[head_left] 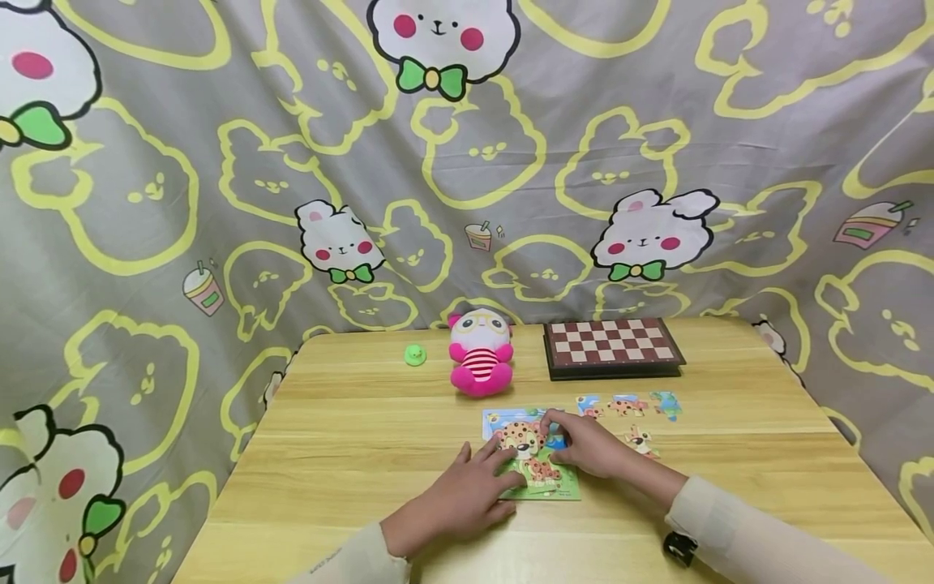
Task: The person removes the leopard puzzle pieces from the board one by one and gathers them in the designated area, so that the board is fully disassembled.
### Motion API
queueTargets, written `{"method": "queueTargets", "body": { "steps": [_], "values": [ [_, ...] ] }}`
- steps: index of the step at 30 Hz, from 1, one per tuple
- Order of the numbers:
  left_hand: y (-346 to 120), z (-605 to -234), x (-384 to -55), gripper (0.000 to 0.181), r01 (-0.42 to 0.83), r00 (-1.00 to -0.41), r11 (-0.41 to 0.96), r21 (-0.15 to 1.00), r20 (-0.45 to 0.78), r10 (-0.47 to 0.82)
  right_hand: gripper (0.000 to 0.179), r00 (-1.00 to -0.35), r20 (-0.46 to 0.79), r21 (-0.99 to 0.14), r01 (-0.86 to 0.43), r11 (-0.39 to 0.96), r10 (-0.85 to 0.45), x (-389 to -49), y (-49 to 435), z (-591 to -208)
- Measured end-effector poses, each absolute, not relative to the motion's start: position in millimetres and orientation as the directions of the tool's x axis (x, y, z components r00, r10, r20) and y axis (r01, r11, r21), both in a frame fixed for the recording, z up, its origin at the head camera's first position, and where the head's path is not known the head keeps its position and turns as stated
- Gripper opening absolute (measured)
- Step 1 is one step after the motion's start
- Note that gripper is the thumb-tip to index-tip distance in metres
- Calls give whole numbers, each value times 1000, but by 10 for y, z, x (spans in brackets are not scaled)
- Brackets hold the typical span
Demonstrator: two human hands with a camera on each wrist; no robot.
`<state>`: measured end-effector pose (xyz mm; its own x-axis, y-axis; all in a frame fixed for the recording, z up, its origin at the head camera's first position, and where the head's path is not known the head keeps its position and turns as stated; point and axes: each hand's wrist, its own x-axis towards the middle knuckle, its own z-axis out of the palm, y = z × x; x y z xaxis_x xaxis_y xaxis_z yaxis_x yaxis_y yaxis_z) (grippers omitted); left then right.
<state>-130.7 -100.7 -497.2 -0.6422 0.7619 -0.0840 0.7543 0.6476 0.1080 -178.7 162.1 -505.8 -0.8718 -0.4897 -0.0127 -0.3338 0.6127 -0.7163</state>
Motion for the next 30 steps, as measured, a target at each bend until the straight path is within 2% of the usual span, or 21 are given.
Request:
{"method": "queueTargets", "body": {
  "steps": [5,9,15,24,30],
  "values": [
    [-902,-4969,-1278,46,745,-658,661,91,-64,750,30,-871,-8,-713,-340,613,-492,-1793,1629,-5060],
    [-817,-4953,-1250,63,727,-670,681,85,-124,732,31,-871,-3,-713,-342,612,-491,-1795,1630,-5066],
    [-778,-4958,-1196,77,738,-660,675,19,-192,726,32,-874,-16,-718,-328,614,-486,-1795,1620,-5063],
    [-831,-5026,-1221,76,765,-620,642,40,-221,753,31,-874,-15,-718,-329,614,-486,-1791,1619,-5048],
    [-854,-5071,-1240,73,771,-617,636,36,-206,760,31,-873,-16,-714,-331,616,-488,-1793,1614,-5044]
  ]
}}
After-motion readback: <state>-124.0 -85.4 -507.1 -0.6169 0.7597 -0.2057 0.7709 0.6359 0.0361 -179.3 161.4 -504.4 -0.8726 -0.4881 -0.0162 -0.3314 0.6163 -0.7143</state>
